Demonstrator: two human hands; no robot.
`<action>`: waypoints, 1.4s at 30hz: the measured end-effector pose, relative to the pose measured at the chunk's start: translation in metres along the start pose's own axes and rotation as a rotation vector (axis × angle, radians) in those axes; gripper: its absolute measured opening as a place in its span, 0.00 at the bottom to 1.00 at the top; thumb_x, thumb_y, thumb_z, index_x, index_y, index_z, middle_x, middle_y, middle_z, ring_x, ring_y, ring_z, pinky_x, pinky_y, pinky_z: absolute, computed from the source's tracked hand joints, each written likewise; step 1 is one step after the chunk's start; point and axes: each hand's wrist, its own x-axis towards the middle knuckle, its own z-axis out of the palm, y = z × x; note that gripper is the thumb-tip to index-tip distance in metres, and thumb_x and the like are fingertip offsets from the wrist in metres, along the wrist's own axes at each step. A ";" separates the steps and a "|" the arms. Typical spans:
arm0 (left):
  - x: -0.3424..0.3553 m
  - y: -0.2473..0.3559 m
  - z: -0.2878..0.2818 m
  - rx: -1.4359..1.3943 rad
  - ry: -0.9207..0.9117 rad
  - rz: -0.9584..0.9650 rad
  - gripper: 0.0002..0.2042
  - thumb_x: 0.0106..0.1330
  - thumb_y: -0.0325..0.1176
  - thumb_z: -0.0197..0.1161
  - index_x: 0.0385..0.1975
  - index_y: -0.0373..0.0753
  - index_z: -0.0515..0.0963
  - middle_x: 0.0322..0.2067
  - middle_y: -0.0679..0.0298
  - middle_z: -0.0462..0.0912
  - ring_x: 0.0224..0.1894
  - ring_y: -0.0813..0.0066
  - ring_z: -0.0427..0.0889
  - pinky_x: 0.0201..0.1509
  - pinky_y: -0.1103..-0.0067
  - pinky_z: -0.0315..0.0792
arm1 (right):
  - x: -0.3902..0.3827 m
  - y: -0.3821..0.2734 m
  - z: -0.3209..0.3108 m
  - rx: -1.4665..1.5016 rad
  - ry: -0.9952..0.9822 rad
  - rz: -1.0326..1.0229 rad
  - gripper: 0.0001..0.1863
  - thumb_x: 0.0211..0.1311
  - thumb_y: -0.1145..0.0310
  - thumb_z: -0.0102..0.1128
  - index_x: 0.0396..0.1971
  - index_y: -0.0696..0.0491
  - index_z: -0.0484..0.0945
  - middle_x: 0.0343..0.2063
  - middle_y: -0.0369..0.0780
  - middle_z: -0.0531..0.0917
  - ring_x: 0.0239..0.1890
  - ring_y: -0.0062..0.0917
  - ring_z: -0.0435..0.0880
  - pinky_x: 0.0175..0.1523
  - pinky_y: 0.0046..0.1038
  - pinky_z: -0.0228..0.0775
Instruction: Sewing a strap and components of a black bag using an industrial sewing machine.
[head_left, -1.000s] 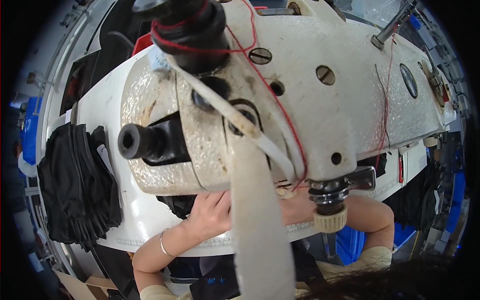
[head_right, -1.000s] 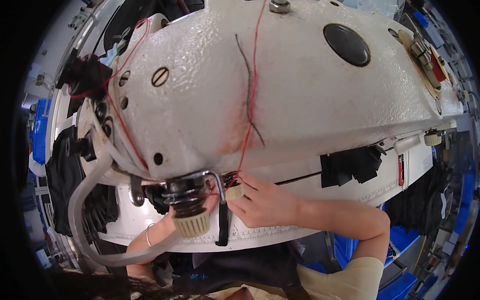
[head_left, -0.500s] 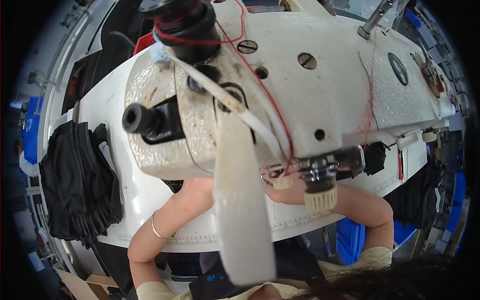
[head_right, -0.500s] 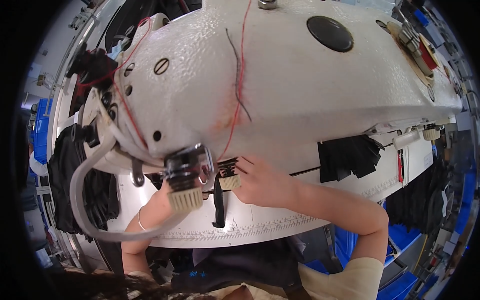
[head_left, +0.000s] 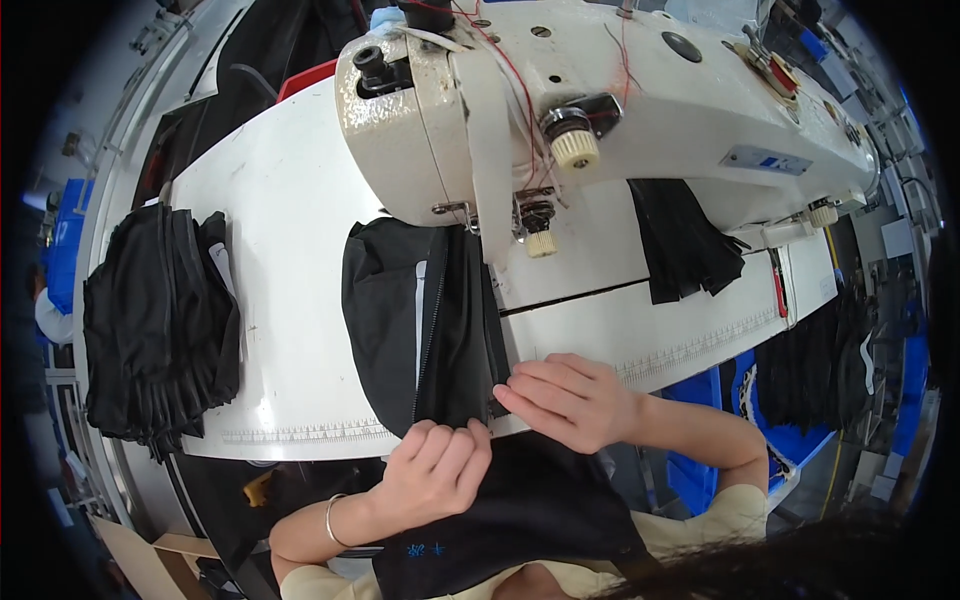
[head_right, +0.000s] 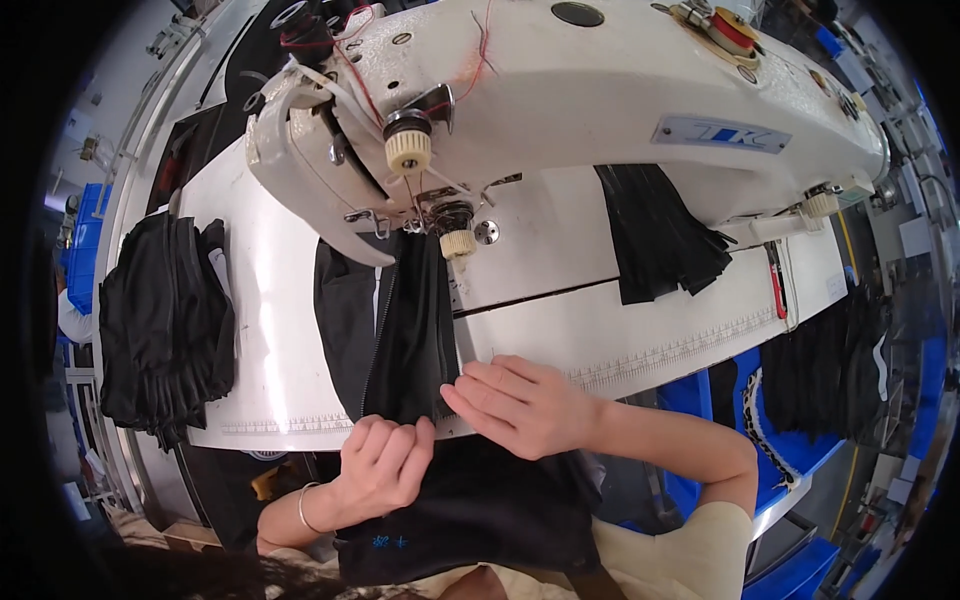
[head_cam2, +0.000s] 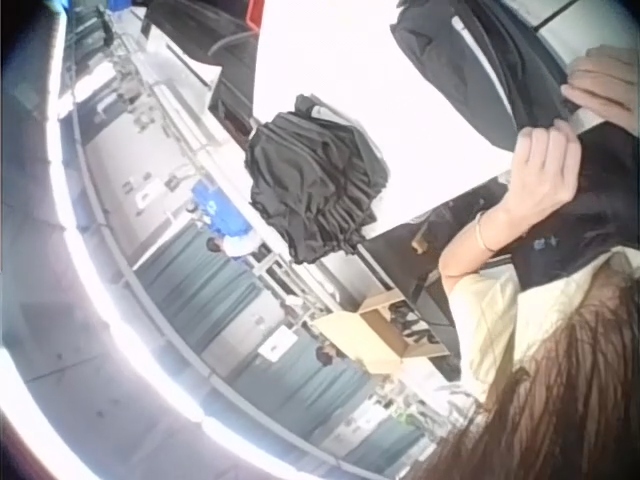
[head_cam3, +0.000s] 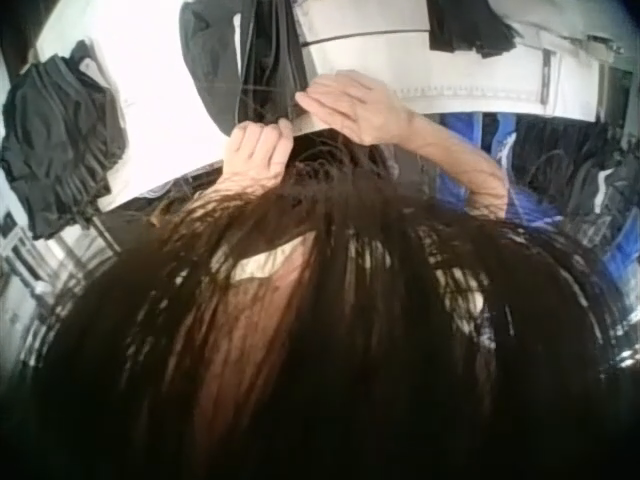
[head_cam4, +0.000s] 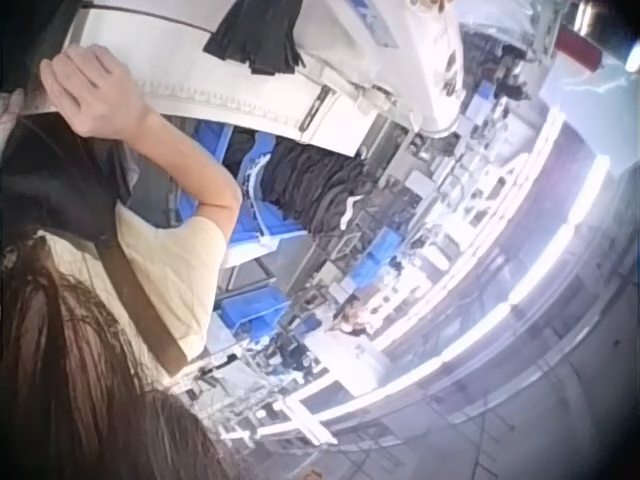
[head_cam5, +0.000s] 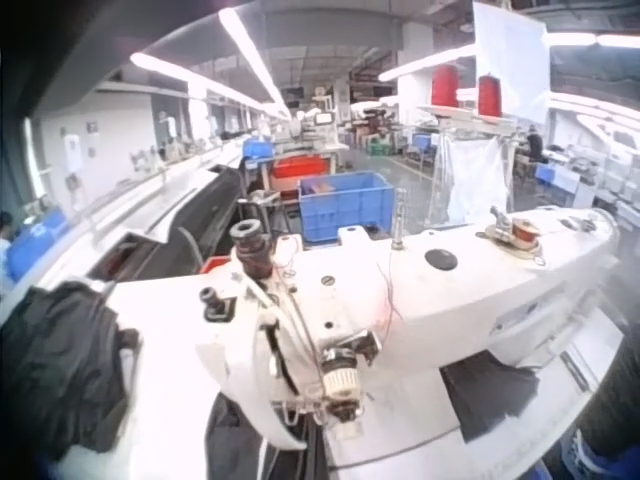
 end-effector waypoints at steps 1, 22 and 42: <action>-0.005 0.000 0.004 0.024 0.077 -0.039 0.09 0.45 0.26 0.60 0.28 0.34 0.79 0.25 0.65 0.70 0.29 0.74 0.71 0.33 0.80 0.67 | 0.001 0.000 0.000 0.018 0.030 0.017 0.16 0.42 0.73 0.59 0.35 0.62 0.79 0.35 0.41 0.77 0.40 0.29 0.78 0.39 0.28 0.73; 0.014 -0.027 -0.015 -0.017 0.013 0.043 0.11 0.46 0.24 0.61 0.31 0.32 0.81 0.41 0.55 0.80 0.39 0.67 0.78 0.36 0.80 0.68 | -0.012 -0.016 0.001 0.059 -0.164 0.127 0.12 0.41 0.74 0.58 0.30 0.61 0.79 0.35 0.42 0.79 0.45 0.32 0.78 0.48 0.29 0.72; 0.009 -0.007 0.033 -0.159 -0.004 0.022 0.13 0.50 0.26 0.57 0.35 0.26 0.78 0.42 0.50 0.79 0.33 0.71 0.76 0.36 0.81 0.73 | -0.021 -0.014 0.003 0.096 -0.148 0.127 0.15 0.42 0.73 0.57 0.33 0.64 0.78 0.39 0.46 0.79 0.48 0.35 0.78 0.51 0.31 0.72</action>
